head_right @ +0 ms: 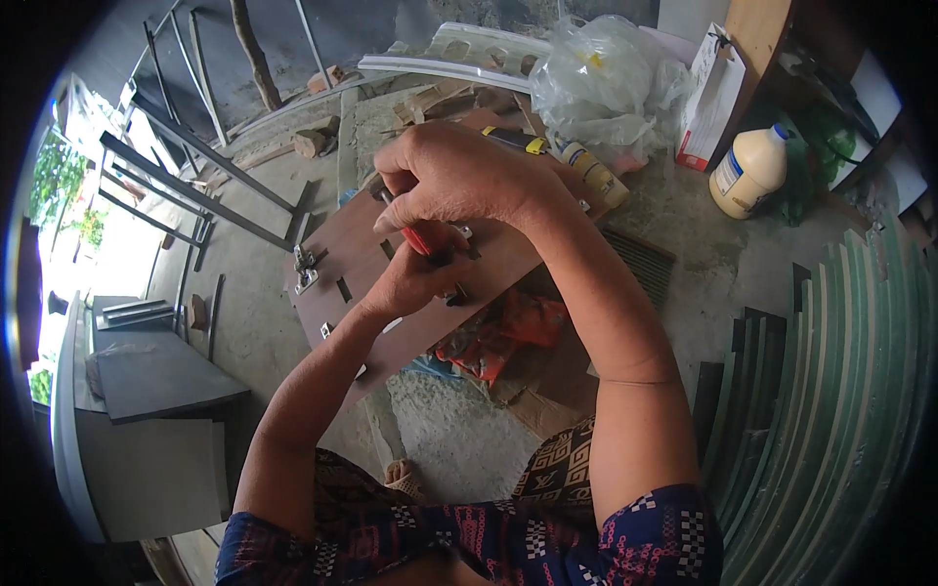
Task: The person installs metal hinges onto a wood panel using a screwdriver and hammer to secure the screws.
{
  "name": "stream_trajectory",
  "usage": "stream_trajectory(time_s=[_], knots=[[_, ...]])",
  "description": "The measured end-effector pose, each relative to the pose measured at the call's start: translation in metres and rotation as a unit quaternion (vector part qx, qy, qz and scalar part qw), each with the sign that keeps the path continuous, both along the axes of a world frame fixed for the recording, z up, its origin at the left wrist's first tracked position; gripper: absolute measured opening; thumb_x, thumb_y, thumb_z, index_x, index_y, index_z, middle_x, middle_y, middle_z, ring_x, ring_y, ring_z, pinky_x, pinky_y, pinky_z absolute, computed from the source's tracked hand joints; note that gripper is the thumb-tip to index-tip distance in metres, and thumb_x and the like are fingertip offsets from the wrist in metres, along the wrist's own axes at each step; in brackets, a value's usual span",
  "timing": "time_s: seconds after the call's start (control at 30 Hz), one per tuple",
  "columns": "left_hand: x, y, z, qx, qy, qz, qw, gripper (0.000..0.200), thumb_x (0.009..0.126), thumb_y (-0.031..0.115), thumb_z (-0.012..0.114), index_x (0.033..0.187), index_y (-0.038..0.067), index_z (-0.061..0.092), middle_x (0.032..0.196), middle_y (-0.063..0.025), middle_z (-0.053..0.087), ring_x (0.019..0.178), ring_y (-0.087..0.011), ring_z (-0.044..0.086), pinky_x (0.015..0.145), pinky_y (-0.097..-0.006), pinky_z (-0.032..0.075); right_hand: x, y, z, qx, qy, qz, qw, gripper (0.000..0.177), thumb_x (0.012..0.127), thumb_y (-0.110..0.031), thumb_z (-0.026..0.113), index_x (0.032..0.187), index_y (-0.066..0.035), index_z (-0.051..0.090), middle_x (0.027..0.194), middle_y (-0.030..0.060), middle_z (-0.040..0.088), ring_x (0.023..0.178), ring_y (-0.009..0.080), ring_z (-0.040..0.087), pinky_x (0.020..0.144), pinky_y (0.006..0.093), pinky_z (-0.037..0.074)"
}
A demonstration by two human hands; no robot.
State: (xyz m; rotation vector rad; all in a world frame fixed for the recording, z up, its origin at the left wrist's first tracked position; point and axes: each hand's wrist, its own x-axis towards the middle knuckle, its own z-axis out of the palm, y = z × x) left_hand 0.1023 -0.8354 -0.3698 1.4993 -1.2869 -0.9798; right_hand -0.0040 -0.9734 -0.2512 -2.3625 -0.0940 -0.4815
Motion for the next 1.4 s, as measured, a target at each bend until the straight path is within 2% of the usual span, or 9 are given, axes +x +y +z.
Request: stream_trajectory(time_s=[0.2,0.33,0.43,0.67,0.8,1.0,1.1,1.2,1.4], knots=[[0.003,0.006,-0.011,-0.010,-0.002,0.006,1.000,0.032,0.084,0.023,0.068,0.105,0.003,0.055,0.087,-0.0069,0.060,0.078,-0.0136,0.057,0.070,-0.0310,0.048,-0.010,0.014,0.011,-0.054,0.020,0.048,0.997,0.021,0.073,-0.003,0.065,0.094,0.000,0.064,0.089,0.0097,0.059,0.079,0.0227,0.057,0.071,0.0311,0.045],[0.004,0.009,-0.015,-0.053,-0.016,-0.012,0.998,0.037,0.082,0.027,0.069,0.105,0.001,0.055,0.087,-0.0138,0.062,0.078,-0.0216,0.060,0.074,-0.0360,0.049,-0.015,0.022,0.013,-0.034,0.020,0.046,0.998,0.020,0.075,-0.005,0.061,0.094,-0.001,0.065,0.085,0.0129,0.059,0.082,0.0300,0.057,0.074,0.0352,0.046],[0.007,0.011,-0.010,-0.043,-0.053,-0.033,0.997,0.033,0.086,0.019,0.067,0.110,0.001,0.054,0.092,-0.0051,0.058,0.083,-0.0131,0.058,0.072,-0.0304,0.049,-0.013,0.031,0.021,-0.067,0.037,-0.001,0.997,0.020,0.075,-0.004,0.062,0.095,0.000,0.065,0.086,0.0132,0.059,0.083,0.0301,0.057,0.074,0.0351,0.046],[0.017,0.012,-0.001,-0.078,-0.047,-0.017,0.996,0.043,0.084,0.024,0.069,0.114,-0.001,0.052,0.084,-0.0113,0.061,0.074,-0.0167,0.059,0.070,-0.0334,0.049,0.008,0.037,0.032,-0.031,0.134,-0.102,0.985,0.023,0.073,-0.018,0.070,0.076,0.003,0.062,0.070,0.0160,0.060,0.065,0.0266,0.059,0.061,0.0356,0.045],[0.019,0.010,-0.003,-0.129,-0.050,-0.024,0.990,0.046,0.082,0.025,0.070,0.115,-0.001,0.051,0.084,-0.0120,0.062,0.073,-0.0168,0.059,0.069,-0.0339,0.049,0.006,0.042,0.035,-0.107,0.145,-0.180,0.967,0.035,0.071,-0.028,0.075,0.063,0.000,0.056,0.054,0.0107,0.053,0.052,0.0224,0.052,0.053,0.0352,0.041],[0.017,0.015,0.007,-0.123,-0.034,-0.051,0.991,0.044,0.084,0.023,0.068,0.116,-0.001,0.050,0.083,-0.0121,0.062,0.076,-0.0177,0.059,0.072,-0.0343,0.048,0.004,0.051,0.041,-0.141,0.196,-0.226,0.944,0.042,0.073,-0.036,0.077,0.062,-0.001,0.056,0.051,0.0083,0.049,0.048,0.0180,0.047,0.050,0.0322,0.037],[0.017,0.016,0.014,-0.086,-0.020,-0.060,0.994,0.042,0.086,0.023,0.067,0.116,-0.001,0.050,0.085,-0.0122,0.062,0.079,-0.0176,0.059,0.075,-0.0342,0.048,0.001,0.053,0.042,-0.114,0.184,-0.215,0.952,0.030,0.077,-0.026,0.073,0.070,0.001,0.061,0.058,0.0093,0.053,0.052,0.0183,0.050,0.053,0.0313,0.040],[0.018,0.013,0.007,-0.093,-0.020,-0.056,0.994,0.042,0.086,0.023,0.066,0.117,-0.001,0.050,0.086,-0.0112,0.062,0.081,-0.0162,0.058,0.076,-0.0339,0.048,-0.005,0.047,0.029,-0.010,0.065,-0.099,0.993,0.018,0.079,-0.014,0.068,0.083,0.003,0.063,0.068,0.0112,0.057,0.059,0.0180,0.054,0.058,0.0307,0.043],[0.015,0.007,-0.003,-0.116,-0.021,-0.044,0.992,0.043,0.085,0.024,0.069,0.116,-0.001,0.051,0.087,-0.0094,0.062,0.081,-0.0144,0.057,0.076,-0.0330,0.048,-0.006,0.044,0.031,-0.044,0.099,-0.103,0.989,0.017,0.077,-0.009,0.066,0.087,0.004,0.062,0.070,0.0115,0.058,0.060,0.0181,0.054,0.060,0.0305,0.044]])
